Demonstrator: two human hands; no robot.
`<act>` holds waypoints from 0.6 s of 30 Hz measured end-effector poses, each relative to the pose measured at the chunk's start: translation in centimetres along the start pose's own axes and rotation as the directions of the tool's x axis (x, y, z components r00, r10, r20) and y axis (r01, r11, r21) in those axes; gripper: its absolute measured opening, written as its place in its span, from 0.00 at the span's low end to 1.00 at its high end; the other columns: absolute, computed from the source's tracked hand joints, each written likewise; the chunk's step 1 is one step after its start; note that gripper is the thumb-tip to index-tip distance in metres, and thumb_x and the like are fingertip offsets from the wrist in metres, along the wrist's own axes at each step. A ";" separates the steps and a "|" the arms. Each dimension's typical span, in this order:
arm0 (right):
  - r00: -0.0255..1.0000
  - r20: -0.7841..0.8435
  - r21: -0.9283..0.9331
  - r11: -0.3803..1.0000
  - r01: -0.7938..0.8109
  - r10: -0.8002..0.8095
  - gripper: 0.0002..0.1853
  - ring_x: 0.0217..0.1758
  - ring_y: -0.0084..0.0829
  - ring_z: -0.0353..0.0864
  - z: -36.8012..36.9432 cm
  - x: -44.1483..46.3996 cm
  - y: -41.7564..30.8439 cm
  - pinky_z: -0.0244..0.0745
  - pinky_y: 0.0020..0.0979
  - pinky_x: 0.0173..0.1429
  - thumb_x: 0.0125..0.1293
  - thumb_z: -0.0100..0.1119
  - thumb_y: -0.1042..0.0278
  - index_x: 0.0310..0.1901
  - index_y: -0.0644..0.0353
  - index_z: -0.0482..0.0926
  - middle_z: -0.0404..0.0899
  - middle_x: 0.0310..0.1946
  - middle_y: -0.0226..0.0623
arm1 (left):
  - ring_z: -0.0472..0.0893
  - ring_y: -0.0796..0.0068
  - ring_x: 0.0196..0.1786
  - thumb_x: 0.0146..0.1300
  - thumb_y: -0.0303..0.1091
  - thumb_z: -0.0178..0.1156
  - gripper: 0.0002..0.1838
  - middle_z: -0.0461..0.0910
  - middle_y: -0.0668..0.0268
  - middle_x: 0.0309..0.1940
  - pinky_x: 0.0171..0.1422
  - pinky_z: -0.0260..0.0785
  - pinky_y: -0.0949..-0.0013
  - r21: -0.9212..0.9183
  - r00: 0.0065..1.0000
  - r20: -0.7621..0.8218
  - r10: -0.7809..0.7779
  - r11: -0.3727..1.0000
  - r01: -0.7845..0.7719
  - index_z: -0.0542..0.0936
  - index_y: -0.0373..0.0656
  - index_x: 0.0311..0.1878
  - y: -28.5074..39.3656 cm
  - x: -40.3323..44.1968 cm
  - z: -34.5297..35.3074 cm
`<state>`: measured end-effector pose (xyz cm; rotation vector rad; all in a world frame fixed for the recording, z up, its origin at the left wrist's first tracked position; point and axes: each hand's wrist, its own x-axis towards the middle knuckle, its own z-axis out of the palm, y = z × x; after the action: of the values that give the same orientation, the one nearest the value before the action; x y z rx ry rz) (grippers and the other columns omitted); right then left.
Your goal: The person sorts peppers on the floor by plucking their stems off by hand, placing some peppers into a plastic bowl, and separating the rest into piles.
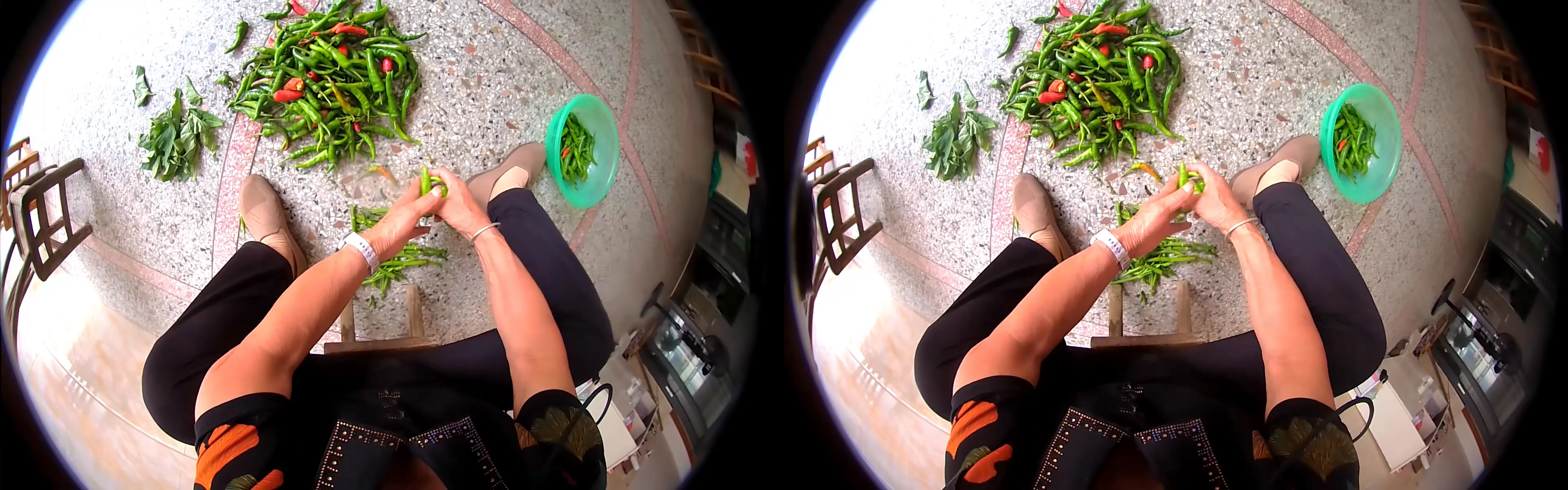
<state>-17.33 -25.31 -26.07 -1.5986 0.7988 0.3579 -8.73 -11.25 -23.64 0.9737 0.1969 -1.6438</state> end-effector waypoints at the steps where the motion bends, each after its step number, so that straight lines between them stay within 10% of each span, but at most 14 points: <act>1: 0.998 -0.032 -0.025 0.999 0.044 -0.045 0.19 0.41 0.24 0.77 -0.5 0.1 0.1 0.76 0.30 0.45 0.55 0.69 0.72 0.48 0.61 0.75 0.80 0.36 0.35 | 0.60 0.62 0.75 0.71 0.59 0.53 0.41 0.56 0.63 0.75 0.73 0.54 0.43 0.000 0.999 0.055 0.000 1.000 0.000 0.47 0.55 0.79 0.0 0.3 -0.2; 3: 0.999 -0.048 0.047 0.999 -0.008 0.010 0.17 0.39 0.24 0.76 -1.4 0.1 -0.1 0.75 0.29 0.43 0.54 0.67 0.74 0.46 0.61 0.75 0.78 0.34 0.32 | 0.64 0.61 0.73 0.71 0.57 0.54 0.36 0.61 0.63 0.74 0.73 0.57 0.49 -0.030 0.999 0.039 0.010 1.000 -0.009 0.57 0.53 0.77 0.3 0.3 0.2; 5: 0.995 -0.069 -0.050 0.996 -0.075 0.071 0.18 0.40 0.24 0.75 -3.7 0.2 -1.4 0.74 0.28 0.44 0.53 0.65 0.75 0.47 0.60 0.75 0.78 0.36 0.32 | 0.69 0.59 0.69 0.71 0.52 0.56 0.29 0.67 0.58 0.70 0.70 0.62 0.56 0.394 0.976 -0.085 0.199 0.906 -0.151 0.68 0.49 0.70 -1.4 3.0 -2.9; 8: 0.940 -0.306 -0.248 0.966 0.076 -0.153 0.18 0.38 0.24 0.76 -8.7 -0.1 -3.3 0.74 0.29 0.42 0.50 0.63 0.73 0.46 0.59 0.76 0.78 0.34 0.34 | 0.77 0.45 0.49 0.62 0.36 0.58 0.16 0.77 0.45 0.42 0.56 0.70 0.51 0.948 0.733 -0.153 0.663 0.308 -0.081 0.77 0.40 0.51 -1.2 3.1 -5.5; 12: 0.812 -0.497 -0.558 0.829 -0.028 -0.307 0.19 0.40 0.30 0.79 -18.3 -0.6 -5.3 0.75 0.33 0.47 0.51 0.62 0.72 0.47 0.58 0.76 0.80 0.38 0.40 | 0.75 0.45 0.47 0.57 0.23 0.53 0.15 0.73 0.49 0.44 0.52 0.70 0.51 0.997 0.563 0.017 0.826 0.028 -0.071 0.77 0.42 0.49 -1.6 3.6 -9.3; 18: 0.680 -0.498 -0.795 0.596 -0.110 -0.539 0.25 0.44 0.36 0.80 -27.1 -1.3 -2.1 0.75 0.36 0.54 0.56 0.66 0.67 0.57 0.57 0.76 0.81 0.42 0.41 | 0.76 0.43 0.47 0.55 0.25 0.58 0.13 0.71 0.49 0.43 0.49 0.72 0.47 0.994 0.761 -0.098 0.641 0.026 0.107 0.73 0.39 0.45 -1.0 4.6 -10.2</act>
<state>-22.53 -50.88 -18.23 -2.7641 1.0517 -0.2039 -4.63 -8.24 -33.59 2.4071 -0.9314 -0.7916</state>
